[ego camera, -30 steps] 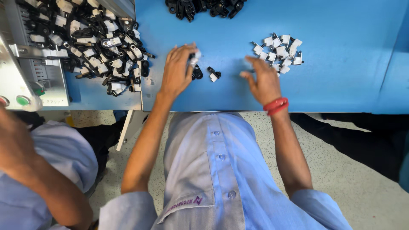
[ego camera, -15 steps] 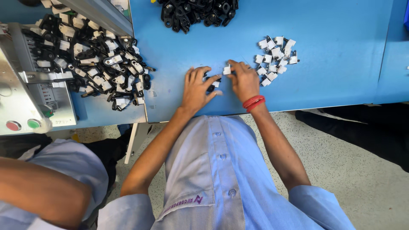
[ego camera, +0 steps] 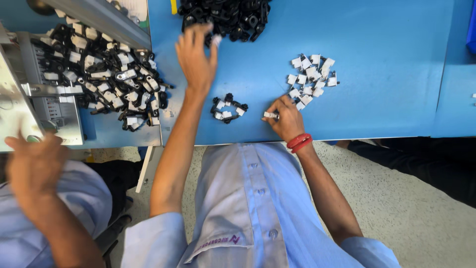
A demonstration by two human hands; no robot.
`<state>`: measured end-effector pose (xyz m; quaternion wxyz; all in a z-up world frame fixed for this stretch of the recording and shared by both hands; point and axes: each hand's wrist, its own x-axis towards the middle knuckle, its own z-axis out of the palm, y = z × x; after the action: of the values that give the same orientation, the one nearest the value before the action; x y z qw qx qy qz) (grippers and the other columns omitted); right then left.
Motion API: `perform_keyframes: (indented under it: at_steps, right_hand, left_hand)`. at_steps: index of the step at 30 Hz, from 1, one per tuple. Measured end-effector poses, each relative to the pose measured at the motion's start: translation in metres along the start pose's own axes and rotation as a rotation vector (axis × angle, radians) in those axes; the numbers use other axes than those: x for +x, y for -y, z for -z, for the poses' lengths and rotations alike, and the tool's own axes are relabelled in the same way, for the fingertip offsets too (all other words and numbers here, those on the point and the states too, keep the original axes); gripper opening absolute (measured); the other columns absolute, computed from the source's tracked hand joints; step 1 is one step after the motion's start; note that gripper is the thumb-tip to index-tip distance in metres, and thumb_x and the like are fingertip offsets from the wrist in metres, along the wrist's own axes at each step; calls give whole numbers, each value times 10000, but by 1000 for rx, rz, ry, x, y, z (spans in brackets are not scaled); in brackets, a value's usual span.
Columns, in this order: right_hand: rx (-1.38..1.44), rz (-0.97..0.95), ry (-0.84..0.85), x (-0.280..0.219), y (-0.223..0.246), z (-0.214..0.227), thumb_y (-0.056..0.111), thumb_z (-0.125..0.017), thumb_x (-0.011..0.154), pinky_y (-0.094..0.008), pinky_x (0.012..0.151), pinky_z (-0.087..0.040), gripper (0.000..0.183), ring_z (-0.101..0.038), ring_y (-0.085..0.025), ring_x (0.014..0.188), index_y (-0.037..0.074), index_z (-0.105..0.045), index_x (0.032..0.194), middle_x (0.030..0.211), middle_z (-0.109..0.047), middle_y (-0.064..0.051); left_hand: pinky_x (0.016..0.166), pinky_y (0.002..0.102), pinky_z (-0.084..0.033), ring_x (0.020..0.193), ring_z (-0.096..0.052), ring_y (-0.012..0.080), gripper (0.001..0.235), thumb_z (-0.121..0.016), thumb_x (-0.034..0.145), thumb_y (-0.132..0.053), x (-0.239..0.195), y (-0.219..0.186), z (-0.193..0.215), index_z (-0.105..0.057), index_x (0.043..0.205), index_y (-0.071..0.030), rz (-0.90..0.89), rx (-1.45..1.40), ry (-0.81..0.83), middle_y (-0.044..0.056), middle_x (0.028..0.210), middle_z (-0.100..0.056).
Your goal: The person repeatedly picks up small black and white plastic components from a blue workbench, fits them together by hand, and places the assembled units into a growing pile. The process is continuous and repetitive throughout the clip.
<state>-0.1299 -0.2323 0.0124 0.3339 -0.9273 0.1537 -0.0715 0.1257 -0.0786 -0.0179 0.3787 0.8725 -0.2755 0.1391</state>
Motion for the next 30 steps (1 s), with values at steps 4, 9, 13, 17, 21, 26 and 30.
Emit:
perform_keyframes:
  at_steps: [4, 9, 13, 17, 21, 26, 30]
  right_hand:
    - [141, -71, 5, -3, 4, 9, 101, -877, 804, -392, 756, -537, 285, -692, -282, 866, 25, -628, 922, 895, -711, -77]
    - [265, -28, -155, 0, 27, 29, 53, -854, 830, -343, 754, -533, 242, -684, -232, 842, 31, -738, 1042, 946, -734, -98]
    - [614, 24, -270, -1, 56, 45, 19, -832, 893, -305, 872, -551, 222, -694, -167, 970, -6, -721, 1083, 1057, -736, -93]
    - [767, 124, -356, 3, 88, 45, 12, -856, 864, -291, 887, -530, 276, -652, -165, 1005, -24, -700, 1088, 1101, -689, -111]
    - [811, 150, -330, 9, 116, 52, 0, -855, 850, -279, 850, -521, 285, -651, -171, 989, -25, -718, 1099, 1078, -685, -110]
    - [688, 373, -63, 7, 133, 82, -36, -799, 870, -407, 1029, -562, 218, -718, -238, 1065, 31, -750, 1071, 1063, -713, -105]
    - [506, 491, -18, 5, 147, 99, -48, -782, 861, -465, 1073, -550, 232, -724, -261, 1055, 74, -761, 1057, 1054, -718, -98]
  left_hand:
    - [859, 439, -387, 991, -534, 292, 387, -890, 756, -297, 49, 13, -15, -681, 1041, -140, -81, 336, -22, 42, 1064, -628]
    - [944, 395, -373, 1061, -530, 247, 289, -873, 887, -238, 40, -19, 18, -647, 1027, -126, -97, 157, -60, 0, 1073, -649]
    - [942, 340, -544, 1037, -685, 148, 199, -745, 933, -141, -32, -81, 61, -592, 1055, -109, 470, -950, 256, 53, 1139, -747]
    - [1038, 271, -508, 1142, -667, 144, 382, -678, 935, -25, -83, -121, 97, -586, 1305, -55, 760, -1496, 498, 120, 1226, -714]
    - [963, 294, -564, 1053, -703, 160, 299, -664, 979, -49, -87, -115, 120, -584, 1265, -16, 707, -1621, 598, 130, 1183, -726]
    - [704, 302, -589, 799, -710, 160, 297, -645, 1064, -276, -99, -97, 129, -605, 1204, -17, 994, -1922, 992, 133, 974, -734]
    - [753, 363, -649, 851, -763, 197, 298, -635, 1071, -319, -104, -100, 132, -585, 1143, -34, 999, -1982, 1070, 115, 973, -732]
